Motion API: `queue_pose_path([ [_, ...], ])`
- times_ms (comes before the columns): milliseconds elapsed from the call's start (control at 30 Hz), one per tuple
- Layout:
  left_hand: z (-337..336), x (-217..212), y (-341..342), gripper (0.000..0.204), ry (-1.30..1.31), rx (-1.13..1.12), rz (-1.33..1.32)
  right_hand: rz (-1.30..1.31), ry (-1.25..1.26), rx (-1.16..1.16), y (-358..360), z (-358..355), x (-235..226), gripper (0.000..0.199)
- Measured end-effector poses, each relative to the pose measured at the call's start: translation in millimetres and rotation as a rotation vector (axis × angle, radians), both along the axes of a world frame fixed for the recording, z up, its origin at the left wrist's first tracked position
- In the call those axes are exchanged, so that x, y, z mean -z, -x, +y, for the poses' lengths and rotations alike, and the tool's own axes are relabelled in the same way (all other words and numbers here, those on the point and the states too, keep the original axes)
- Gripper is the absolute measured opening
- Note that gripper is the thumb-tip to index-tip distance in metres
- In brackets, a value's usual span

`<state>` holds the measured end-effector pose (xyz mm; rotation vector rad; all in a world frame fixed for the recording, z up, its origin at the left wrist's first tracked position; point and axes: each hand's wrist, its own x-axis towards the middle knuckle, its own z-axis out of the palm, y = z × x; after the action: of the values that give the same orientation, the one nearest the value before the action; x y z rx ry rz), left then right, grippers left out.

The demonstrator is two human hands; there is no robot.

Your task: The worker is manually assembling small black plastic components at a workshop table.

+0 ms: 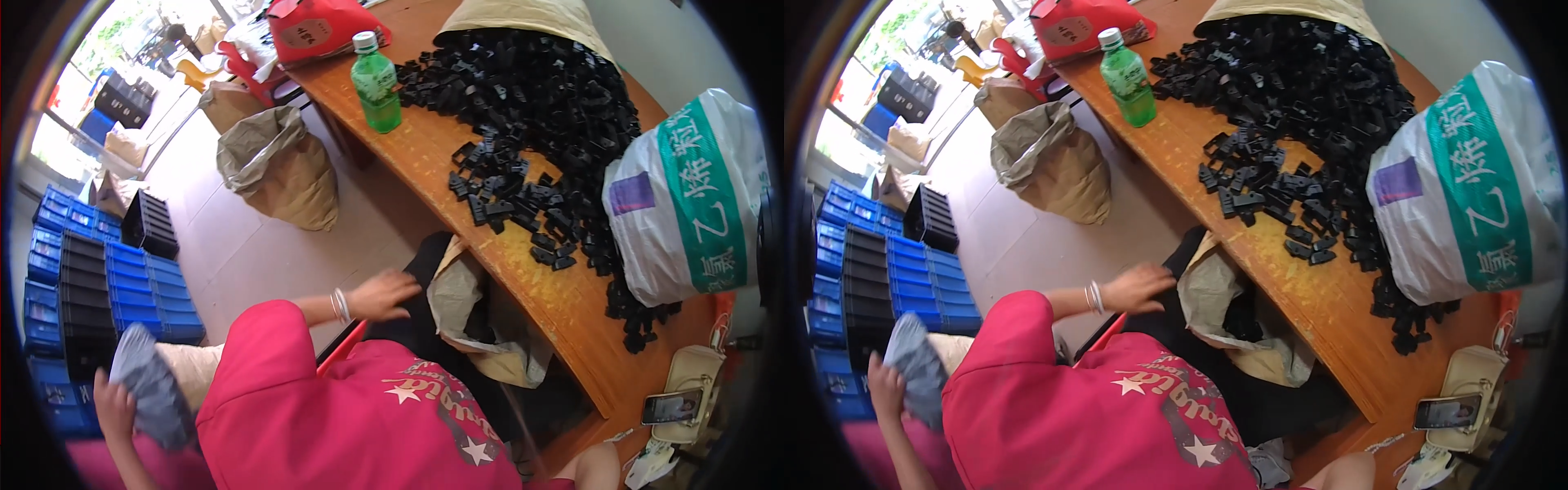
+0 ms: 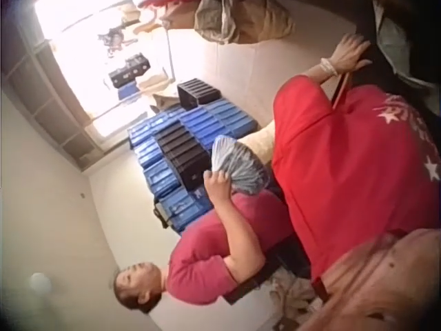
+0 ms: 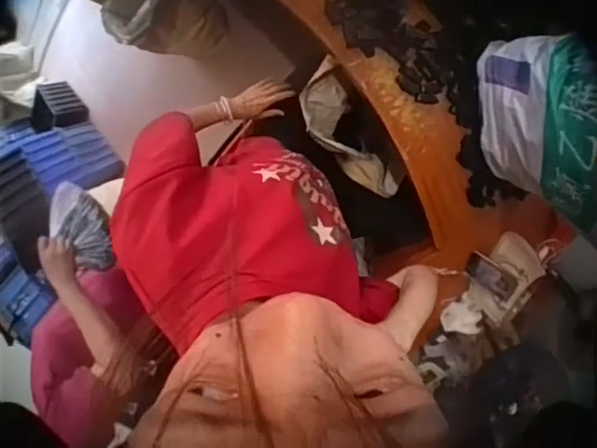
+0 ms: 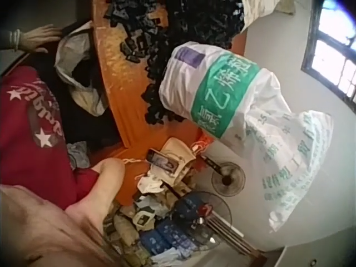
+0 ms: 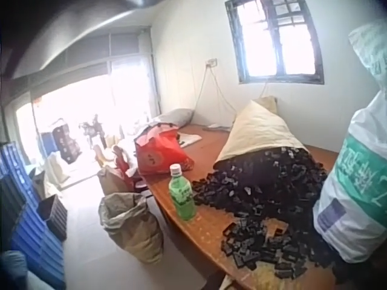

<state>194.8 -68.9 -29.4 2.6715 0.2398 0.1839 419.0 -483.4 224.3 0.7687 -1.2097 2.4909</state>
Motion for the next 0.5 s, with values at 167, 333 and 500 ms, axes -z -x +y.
queue_pose_path([
  [167,158,-13,111,0.034,-0.862,-0.517,0.413,0.148,0.41,0.027,-10,14,-1,0.041],
  [333,262,-116,183,0.055,-0.193,-1.595,0.436,0.259,0.777,0.049,-7,58,-24,0.043],
  [500,319,-145,205,0.096,-0.052,-1.708,0.571,0.355,0.765,0.077,-14,99,-27,0.044],
])
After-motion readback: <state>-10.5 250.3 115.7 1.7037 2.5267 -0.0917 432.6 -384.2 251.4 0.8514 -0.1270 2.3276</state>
